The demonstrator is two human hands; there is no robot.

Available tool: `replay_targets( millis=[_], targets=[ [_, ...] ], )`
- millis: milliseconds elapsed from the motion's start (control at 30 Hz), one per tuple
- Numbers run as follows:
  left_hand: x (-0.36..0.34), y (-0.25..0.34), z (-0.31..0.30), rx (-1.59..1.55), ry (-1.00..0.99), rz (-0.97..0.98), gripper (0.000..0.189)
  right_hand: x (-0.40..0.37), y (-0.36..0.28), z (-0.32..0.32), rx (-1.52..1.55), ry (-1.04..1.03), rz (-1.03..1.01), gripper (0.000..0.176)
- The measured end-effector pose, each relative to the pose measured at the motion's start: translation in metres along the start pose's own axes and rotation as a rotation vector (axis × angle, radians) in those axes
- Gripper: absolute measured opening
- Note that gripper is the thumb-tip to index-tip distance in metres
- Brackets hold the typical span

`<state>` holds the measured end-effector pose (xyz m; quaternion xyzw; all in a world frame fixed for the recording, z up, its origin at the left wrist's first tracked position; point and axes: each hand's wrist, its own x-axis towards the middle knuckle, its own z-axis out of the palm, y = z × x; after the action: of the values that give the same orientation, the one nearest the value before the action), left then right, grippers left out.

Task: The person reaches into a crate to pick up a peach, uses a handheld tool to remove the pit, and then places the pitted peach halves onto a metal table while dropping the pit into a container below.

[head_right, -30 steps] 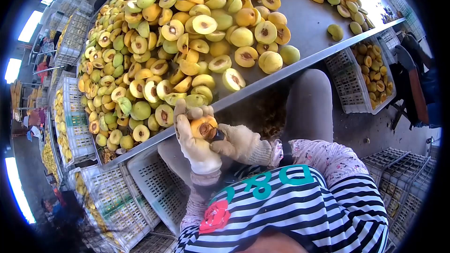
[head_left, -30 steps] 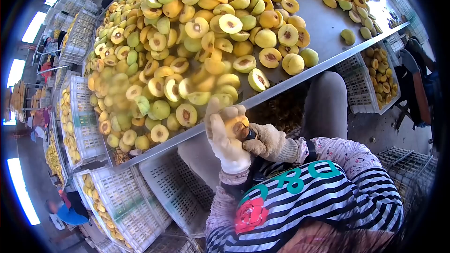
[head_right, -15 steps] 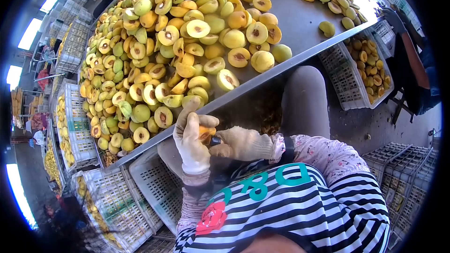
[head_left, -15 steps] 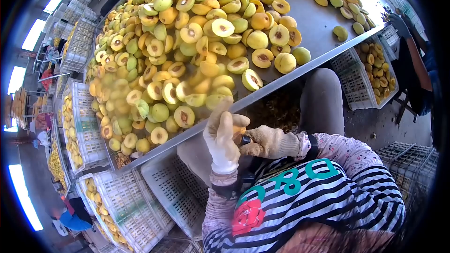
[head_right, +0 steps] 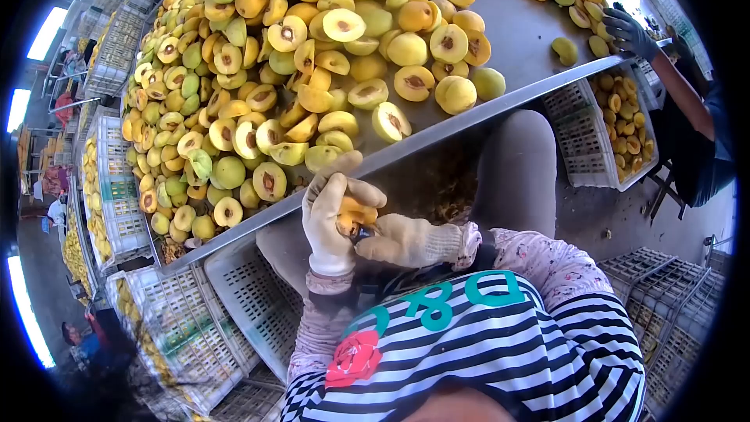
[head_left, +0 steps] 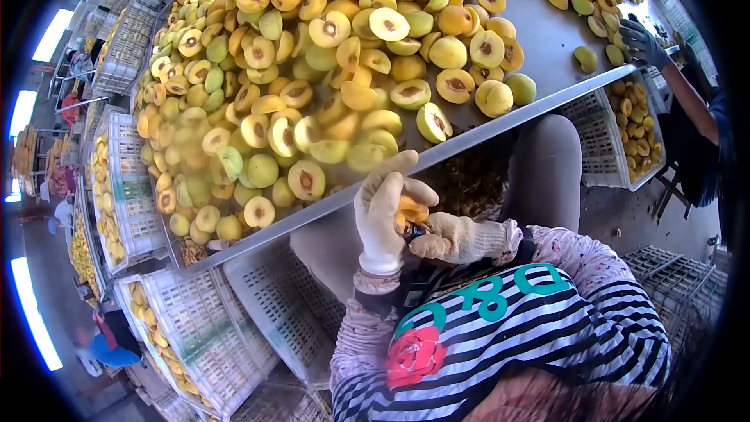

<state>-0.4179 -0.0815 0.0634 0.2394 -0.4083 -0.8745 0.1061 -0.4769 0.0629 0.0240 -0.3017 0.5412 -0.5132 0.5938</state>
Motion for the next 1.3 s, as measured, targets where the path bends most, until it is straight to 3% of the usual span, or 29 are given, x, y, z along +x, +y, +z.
replay_targets(
  millis=[67, 100, 167, 233, 300, 367, 433, 467, 533, 600, 633, 733, 833, 867, 900, 967, 1000, 1033, 1100, 1200, 1233, 1300],
  targets=[
    [0.000, -0.001, -0.005, 0.032, -0.034, -0.044, 0.036, -0.003, -0.027, -0.012, 0.373, -0.243, 0.340, 0.036],
    [-0.001, -0.002, -0.004, -0.037, -0.059, -0.075, 0.037, -0.008, -0.028, -0.023, 0.685, -0.416, 0.358, 0.036],
    [-0.001, -0.003, 0.000, -0.171, -0.112, -0.123, 0.039, -0.010, -0.013, -0.021, 0.916, -0.501, 0.292, 0.038],
    [0.008, -0.008, 0.000, -0.317, 0.022, -0.174, 0.040, -0.011, -0.004, -0.019, 0.883, -0.486, 0.161, 0.048],
    [0.014, -0.017, -0.007, -0.483, 0.071, -0.140, 0.039, -0.010, -0.002, -0.031, 0.778, -0.708, 0.183, 0.055],
    [0.012, -0.016, -0.009, -0.487, 0.160, -0.122, 0.039, -0.010, -0.004, -0.029, 0.851, -0.757, 0.176, 0.042],
    [0.012, -0.011, -0.006, -0.487, 0.228, -0.093, 0.040, -0.022, -0.022, -0.024, 0.773, -0.340, -0.016, 0.043],
    [0.009, -0.014, -0.012, -0.464, 0.165, -0.077, 0.037, -0.021, -0.023, -0.027, 0.738, -0.183, 0.102, 0.040],
    [0.000, -0.013, -0.002, -0.362, 0.188, -0.007, 0.039, -0.020, -0.034, -0.021, 0.282, 0.158, -0.099, 0.032],
    [-0.001, -0.018, 0.005, -0.197, 0.214, 0.054, 0.042, -0.023, -0.049, -0.012, -0.226, 0.477, -0.233, 0.038],
    [-0.002, -0.021, 0.011, -0.070, 0.199, 0.100, 0.042, -0.020, -0.045, -0.012, -0.453, 0.518, -0.244, 0.037],
    [-0.011, -0.030, 0.028, 0.314, 0.107, 0.282, 0.042, -0.021, -0.044, -0.010, -0.660, 0.561, -0.242, 0.037],
    [-0.011, -0.042, 0.024, 0.324, 0.089, 0.226, 0.042, -0.027, -0.039, -0.019, -0.521, 0.469, -0.280, 0.034],
    [-0.011, -0.044, 0.025, 0.414, 0.085, 0.297, 0.041, -0.033, -0.044, -0.027, -0.209, 0.311, -0.254, 0.034],
    [-0.011, -0.041, 0.025, 0.274, 0.081, 0.204, 0.040, -0.038, -0.046, -0.029, 0.064, 0.199, -0.104, 0.021],
    [-0.016, -0.029, 0.027, -0.008, 0.092, 0.022, 0.038, -0.045, -0.037, -0.035, 0.664, -0.235, -0.067, 0.020],
    [-0.017, -0.026, 0.030, -0.090, 0.113, -0.002, 0.034, -0.042, -0.027, -0.035, 0.865, -0.257, -0.132, 0.021],
    [-0.021, -0.022, 0.029, -0.126, 0.124, -0.015, 0.034, -0.053, -0.043, -0.040, 0.838, -0.142, -0.048, 0.023],
    [-0.032, -0.010, 0.021, -0.189, 0.146, -0.039, 0.032, -0.049, -0.034, -0.054, 1.014, -0.167, -0.131, 0.025],
    [-0.060, 0.013, 0.004, 0.160, 0.256, 0.158, 0.034, -0.051, -0.046, -0.047, 0.637, 0.233, -0.091, 0.020],
    [-0.073, 0.024, -0.004, 0.259, 0.326, 0.185, 0.037, -0.049, -0.043, -0.044, 0.559, 0.270, -0.083, 0.018],
    [-0.091, 0.047, -0.053, 0.574, 0.286, 0.170, 0.026, -0.047, -0.045, -0.042, 0.551, 0.236, -0.058, 0.018]
  ],
)
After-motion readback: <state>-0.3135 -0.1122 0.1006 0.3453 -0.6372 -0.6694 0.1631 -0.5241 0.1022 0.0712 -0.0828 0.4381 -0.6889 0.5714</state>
